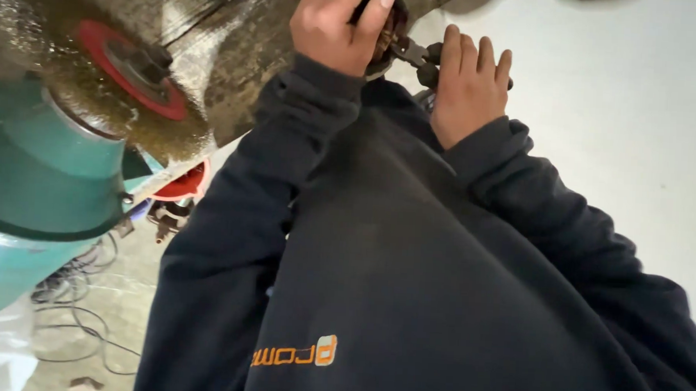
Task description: Removing copper windings from an electric motor stator using pliers and a screwdriver at a workbench.
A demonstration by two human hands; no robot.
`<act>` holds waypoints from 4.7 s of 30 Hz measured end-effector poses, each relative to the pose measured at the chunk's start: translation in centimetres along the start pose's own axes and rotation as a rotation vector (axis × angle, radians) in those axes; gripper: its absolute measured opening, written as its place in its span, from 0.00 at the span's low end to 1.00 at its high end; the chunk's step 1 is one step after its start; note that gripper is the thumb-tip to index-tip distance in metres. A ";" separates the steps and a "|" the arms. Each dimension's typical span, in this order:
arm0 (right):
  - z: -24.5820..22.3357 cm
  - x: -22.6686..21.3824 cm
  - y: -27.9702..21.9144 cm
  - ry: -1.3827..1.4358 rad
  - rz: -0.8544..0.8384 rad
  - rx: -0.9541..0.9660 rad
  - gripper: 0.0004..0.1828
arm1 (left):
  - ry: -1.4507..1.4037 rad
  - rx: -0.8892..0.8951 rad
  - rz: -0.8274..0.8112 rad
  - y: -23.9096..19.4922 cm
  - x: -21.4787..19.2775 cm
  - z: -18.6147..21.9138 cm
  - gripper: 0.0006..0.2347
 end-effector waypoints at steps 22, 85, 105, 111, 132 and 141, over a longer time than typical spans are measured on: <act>2.5 16.2 -0.8 1.334 -1.484 -0.098 0.26 | 0.014 -0.186 -0.273 3.8 1.4 0.3 0.11; -4.8 -3.0 15.3 0.917 -0.451 -0.654 0.22 | -0.035 -0.476 0.141 -3.5 -5.7 0.9 0.24; -13.8 -7.3 11.0 0.444 -0.140 -0.720 0.13 | 0.140 -0.338 -0.357 -0.6 -4.7 -2.8 0.51; -14.2 -4.7 12.5 0.202 -0.380 -1.011 0.12 | 0.110 -0.345 -0.346 -2.3 -4.2 -3.7 0.50; -15.9 -4.0 11.8 0.016 -0.196 -0.979 0.09 | 0.289 -0.383 -0.329 -2.2 -5.4 -2.2 0.48; -17.0 -3.5 7.5 -0.098 -0.102 -1.078 0.08 | 0.325 -0.312 -0.336 -2.3 -5.9 -2.4 0.36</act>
Point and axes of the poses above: each hand's wrist, its own y-axis towards the middle knuckle, its own x-axis out of the palm, z = x × y, the point moved 10 cm from there along y, towards the middle knuckle, and after that the axes turned 9 degrees about z, right-handed, at the moved point
